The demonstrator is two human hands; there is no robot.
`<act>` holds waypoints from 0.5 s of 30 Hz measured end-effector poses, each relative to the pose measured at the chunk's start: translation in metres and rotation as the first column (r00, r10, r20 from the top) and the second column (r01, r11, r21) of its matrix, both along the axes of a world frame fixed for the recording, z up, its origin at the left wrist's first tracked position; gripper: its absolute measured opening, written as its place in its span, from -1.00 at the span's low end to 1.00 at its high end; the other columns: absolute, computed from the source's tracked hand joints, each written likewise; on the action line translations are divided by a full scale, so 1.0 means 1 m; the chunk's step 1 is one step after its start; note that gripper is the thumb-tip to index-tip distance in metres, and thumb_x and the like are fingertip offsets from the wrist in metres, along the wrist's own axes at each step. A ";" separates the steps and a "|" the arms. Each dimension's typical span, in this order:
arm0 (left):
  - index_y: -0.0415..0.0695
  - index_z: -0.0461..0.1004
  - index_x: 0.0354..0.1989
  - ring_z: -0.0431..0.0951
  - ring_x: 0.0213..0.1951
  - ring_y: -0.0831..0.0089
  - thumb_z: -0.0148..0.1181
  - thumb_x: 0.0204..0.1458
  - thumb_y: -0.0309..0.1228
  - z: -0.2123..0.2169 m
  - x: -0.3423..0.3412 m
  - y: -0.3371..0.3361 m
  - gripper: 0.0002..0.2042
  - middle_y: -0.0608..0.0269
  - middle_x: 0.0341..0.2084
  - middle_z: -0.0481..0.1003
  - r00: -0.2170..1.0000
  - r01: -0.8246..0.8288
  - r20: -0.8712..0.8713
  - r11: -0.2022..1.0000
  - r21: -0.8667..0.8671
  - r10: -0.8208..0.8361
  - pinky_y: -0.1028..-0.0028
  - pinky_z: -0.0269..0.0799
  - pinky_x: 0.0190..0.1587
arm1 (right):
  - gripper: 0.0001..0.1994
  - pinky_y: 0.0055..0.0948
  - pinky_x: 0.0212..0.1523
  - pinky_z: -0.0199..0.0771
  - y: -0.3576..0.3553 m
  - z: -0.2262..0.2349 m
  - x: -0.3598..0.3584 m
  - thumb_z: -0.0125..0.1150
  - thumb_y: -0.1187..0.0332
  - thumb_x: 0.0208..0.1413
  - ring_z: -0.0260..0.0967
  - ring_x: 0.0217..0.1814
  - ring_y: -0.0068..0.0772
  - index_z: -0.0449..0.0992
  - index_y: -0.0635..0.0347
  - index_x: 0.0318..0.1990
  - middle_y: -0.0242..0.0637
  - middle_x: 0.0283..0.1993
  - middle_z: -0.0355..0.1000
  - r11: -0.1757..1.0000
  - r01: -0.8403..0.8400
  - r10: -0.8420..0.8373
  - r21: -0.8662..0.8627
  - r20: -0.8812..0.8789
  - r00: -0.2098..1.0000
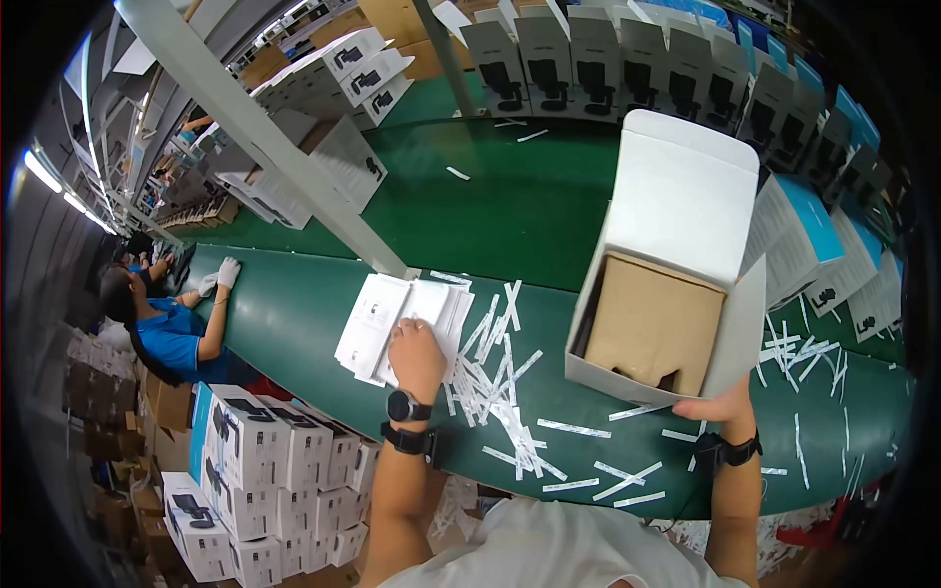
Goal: The person packages items by hand, placing a manual into a box, closing the lid, and applying a sticker to seal it. This process is repeated for several boxes before each finished package is set aside.
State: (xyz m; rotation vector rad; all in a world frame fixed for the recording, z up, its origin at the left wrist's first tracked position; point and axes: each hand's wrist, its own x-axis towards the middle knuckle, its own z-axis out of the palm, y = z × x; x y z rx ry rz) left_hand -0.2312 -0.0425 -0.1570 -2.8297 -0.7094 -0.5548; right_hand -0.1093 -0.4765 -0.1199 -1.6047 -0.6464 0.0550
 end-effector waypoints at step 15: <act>-0.18 -0.26 0.42 0.46 0.09 -0.11 0.24 0.06 -0.53 0.215 0.009 -0.126 -0.14 -0.28 0.24 0.19 -0.060 0.696 0.978 0.694 0.185 -0.200 0.02 0.55 0.02 | -0.15 -0.40 0.19 0.36 0.007 0.033 -0.033 0.54 0.43 -0.17 0.33 0.19 -0.45 0.15 0.30 0.29 -0.25 0.16 0.33 0.989 0.049 -0.057 -0.138 -0.059 0.997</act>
